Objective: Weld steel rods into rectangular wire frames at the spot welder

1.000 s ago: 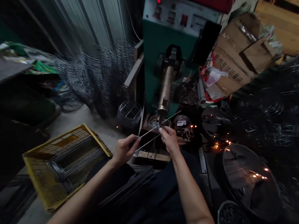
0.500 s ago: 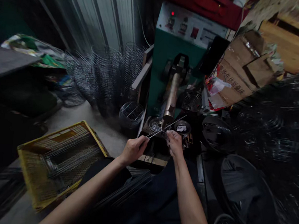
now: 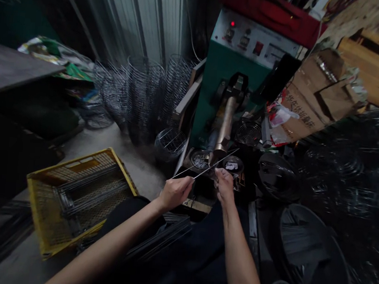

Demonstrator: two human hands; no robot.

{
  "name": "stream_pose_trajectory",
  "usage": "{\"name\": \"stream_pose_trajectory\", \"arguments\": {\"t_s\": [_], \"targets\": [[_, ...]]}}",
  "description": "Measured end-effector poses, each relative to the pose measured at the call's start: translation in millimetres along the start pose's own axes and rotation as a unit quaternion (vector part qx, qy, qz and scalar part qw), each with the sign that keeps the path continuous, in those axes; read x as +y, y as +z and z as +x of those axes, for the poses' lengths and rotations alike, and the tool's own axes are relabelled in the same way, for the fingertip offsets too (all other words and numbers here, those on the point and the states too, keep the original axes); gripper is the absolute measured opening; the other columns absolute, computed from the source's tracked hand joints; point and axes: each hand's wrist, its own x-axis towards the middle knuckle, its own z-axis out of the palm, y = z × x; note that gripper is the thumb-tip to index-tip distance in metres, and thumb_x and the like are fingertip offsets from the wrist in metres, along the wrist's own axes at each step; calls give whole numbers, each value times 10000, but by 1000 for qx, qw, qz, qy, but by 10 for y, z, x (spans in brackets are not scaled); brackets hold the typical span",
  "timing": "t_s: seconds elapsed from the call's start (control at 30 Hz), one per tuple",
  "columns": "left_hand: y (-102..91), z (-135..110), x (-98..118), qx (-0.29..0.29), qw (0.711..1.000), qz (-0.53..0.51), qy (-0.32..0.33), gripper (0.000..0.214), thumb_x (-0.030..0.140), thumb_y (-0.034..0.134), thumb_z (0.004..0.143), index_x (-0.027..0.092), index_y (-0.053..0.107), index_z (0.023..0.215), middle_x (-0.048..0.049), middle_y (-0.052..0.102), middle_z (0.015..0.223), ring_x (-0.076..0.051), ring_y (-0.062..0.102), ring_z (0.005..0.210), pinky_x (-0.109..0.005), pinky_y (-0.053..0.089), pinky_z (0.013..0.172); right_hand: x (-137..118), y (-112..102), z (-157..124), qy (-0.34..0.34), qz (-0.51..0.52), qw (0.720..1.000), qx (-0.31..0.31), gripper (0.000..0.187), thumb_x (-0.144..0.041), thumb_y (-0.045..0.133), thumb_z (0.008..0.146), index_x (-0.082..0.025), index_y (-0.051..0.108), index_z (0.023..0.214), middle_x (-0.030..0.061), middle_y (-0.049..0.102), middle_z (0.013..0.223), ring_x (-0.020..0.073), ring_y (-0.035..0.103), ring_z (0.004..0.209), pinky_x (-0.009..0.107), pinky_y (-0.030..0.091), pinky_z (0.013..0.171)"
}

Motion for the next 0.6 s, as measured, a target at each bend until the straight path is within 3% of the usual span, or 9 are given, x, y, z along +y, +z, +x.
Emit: {"name": "stream_pose_trajectory", "arguments": {"t_s": [0.6], "targets": [[-4,122,-108,22,996,-73,-47,166,222,462,951,189,543,811,22,567,590,-93,528,493,-210,352,520,-26,73,53,-33,-1,999,28,353,-451,751,670,-202,501,655,-102,353,457,35,245,366,180,175,344]]}}
